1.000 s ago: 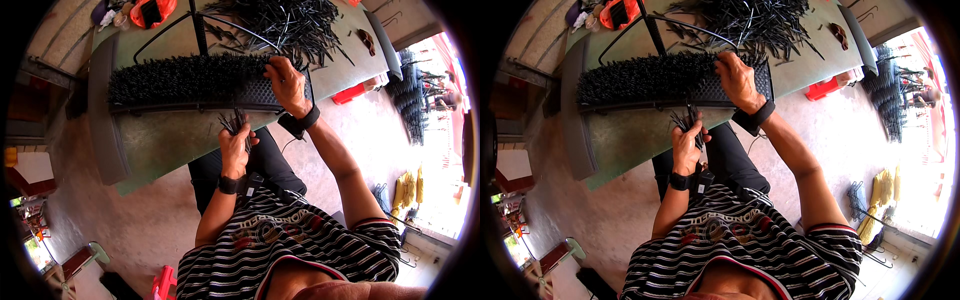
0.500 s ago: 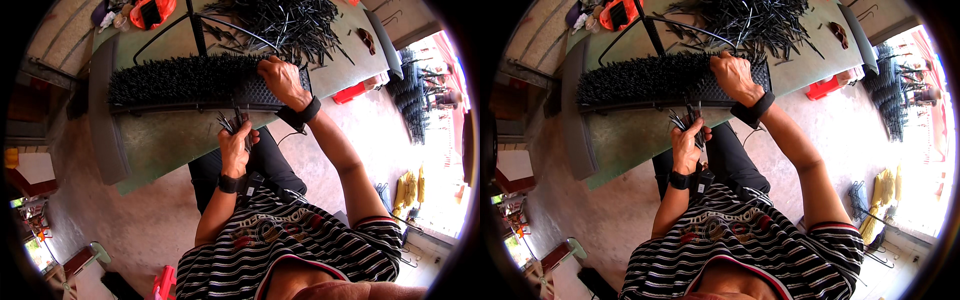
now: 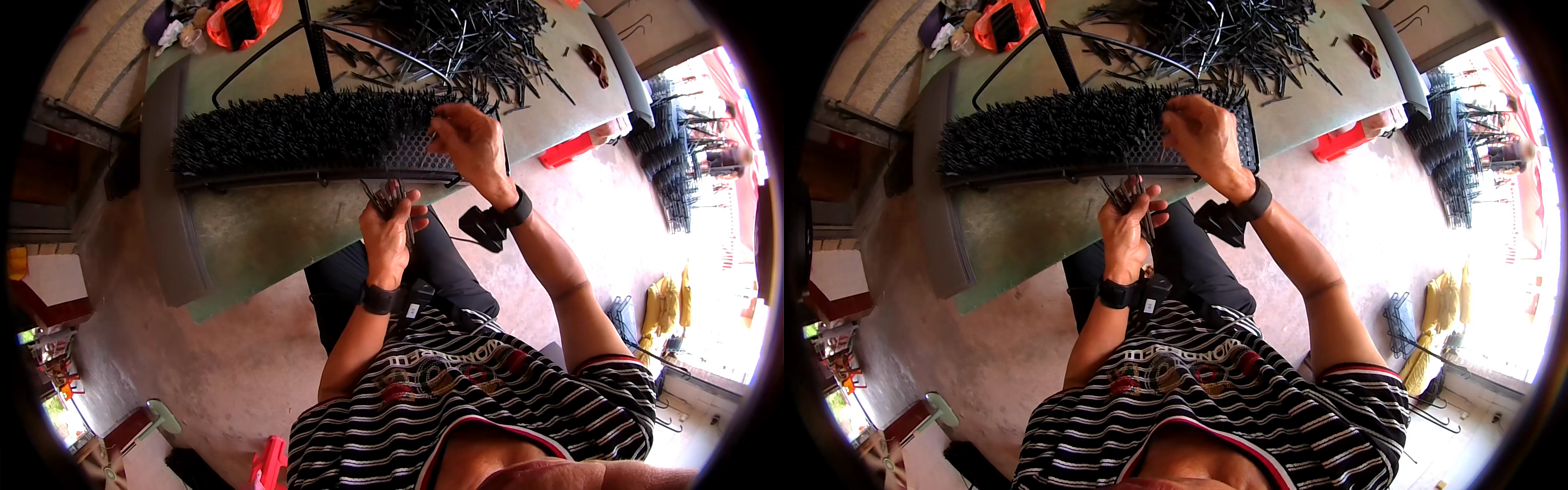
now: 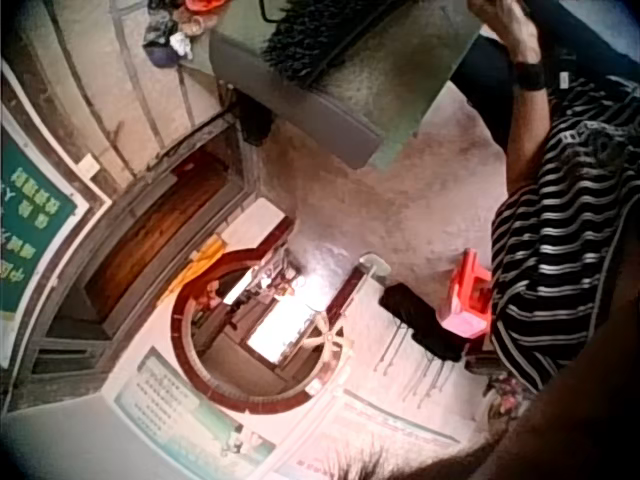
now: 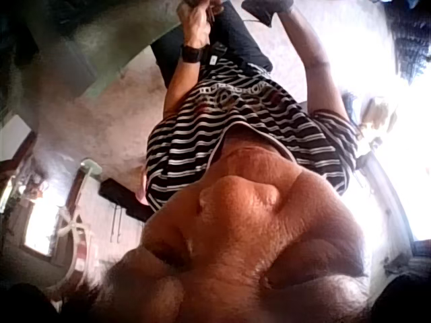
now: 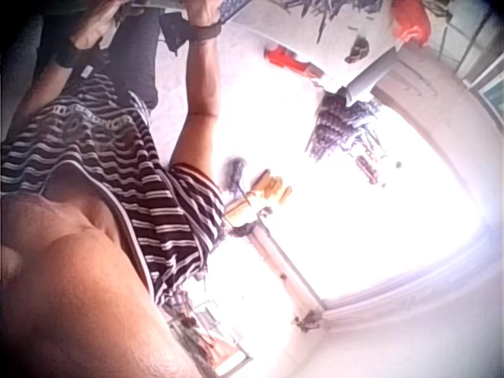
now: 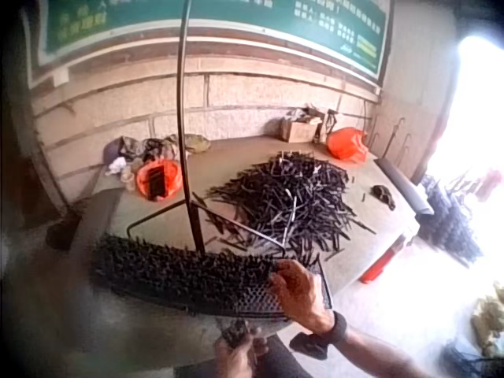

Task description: The person inserts black bristle bundles into the holes of a rectangular broom base. They pick up bundles from a pile on the table and push them into the base one by one, gradually filling the surface.

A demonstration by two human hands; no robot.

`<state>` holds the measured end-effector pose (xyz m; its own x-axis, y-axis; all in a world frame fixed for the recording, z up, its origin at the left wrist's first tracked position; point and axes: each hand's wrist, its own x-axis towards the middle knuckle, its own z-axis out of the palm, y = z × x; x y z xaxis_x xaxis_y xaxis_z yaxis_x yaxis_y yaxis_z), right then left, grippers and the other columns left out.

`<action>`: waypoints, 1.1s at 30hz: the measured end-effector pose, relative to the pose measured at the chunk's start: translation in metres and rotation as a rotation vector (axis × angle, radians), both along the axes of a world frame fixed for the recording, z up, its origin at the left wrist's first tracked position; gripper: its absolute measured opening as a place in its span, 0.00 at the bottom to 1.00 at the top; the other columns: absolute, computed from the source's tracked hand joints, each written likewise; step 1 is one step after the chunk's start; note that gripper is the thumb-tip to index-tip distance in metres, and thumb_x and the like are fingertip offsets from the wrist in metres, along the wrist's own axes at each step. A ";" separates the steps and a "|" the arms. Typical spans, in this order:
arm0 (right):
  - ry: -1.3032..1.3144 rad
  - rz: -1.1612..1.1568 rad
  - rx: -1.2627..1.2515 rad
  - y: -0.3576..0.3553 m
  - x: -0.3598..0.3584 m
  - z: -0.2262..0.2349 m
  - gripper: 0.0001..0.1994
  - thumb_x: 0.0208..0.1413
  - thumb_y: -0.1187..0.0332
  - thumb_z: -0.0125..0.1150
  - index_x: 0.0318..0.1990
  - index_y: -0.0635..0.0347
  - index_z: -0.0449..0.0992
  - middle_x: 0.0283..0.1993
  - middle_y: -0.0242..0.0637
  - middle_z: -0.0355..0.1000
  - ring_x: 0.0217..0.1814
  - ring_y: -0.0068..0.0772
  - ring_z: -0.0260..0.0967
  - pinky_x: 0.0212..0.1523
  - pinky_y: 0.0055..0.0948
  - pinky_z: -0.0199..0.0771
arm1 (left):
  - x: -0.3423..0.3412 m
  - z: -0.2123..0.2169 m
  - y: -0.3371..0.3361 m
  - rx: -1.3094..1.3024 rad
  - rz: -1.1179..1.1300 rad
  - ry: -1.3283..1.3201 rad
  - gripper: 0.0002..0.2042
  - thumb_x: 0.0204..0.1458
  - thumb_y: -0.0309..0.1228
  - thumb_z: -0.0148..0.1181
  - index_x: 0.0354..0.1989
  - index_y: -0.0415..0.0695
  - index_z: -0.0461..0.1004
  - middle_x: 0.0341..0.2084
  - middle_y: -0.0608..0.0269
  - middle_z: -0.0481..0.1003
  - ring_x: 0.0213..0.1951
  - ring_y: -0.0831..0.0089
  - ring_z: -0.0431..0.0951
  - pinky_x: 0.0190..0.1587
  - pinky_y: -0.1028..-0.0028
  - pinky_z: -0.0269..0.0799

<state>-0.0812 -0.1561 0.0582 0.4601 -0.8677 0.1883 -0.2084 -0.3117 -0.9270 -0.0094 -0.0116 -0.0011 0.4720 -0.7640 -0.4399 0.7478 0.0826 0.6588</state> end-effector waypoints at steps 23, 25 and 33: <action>0.277 0.088 -0.784 -0.024 0.021 -0.014 0.05 0.51 0.74 0.58 0.36 0.63 0.70 0.25 0.42 0.71 0.24 0.41 0.72 0.23 0.30 0.70 | 0.006 -0.001 0.006 0.095 0.011 0.012 0.07 0.48 0.22 0.60 0.36 0.39 0.73 0.27 0.61 0.76 0.25 0.68 0.77 0.25 0.70 0.76; 0.296 0.084 -0.710 -0.027 0.021 -0.019 0.04 0.51 0.73 0.58 0.33 0.61 0.70 0.26 0.41 0.70 0.23 0.45 0.69 0.23 0.33 0.69 | 0.005 -0.001 0.006 0.083 0.002 0.029 0.08 0.48 0.22 0.60 0.37 0.39 0.73 0.28 0.60 0.76 0.26 0.68 0.78 0.26 0.69 0.76; 0.376 0.086 -0.755 -0.025 0.018 -0.011 0.07 0.49 0.67 0.61 0.31 0.59 0.71 0.27 0.38 0.70 0.23 0.44 0.69 0.22 0.35 0.67 | 0.005 0.001 0.006 0.046 0.013 0.095 0.09 0.50 0.22 0.59 0.40 0.40 0.73 0.31 0.58 0.77 0.28 0.67 0.78 0.28 0.70 0.76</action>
<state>-0.0632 -0.1814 0.0468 0.6667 -0.5297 0.5243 -0.4084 -0.8481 -0.3375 -0.0048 -0.0057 0.0000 0.4362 -0.7364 -0.5172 0.8060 0.0641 0.5885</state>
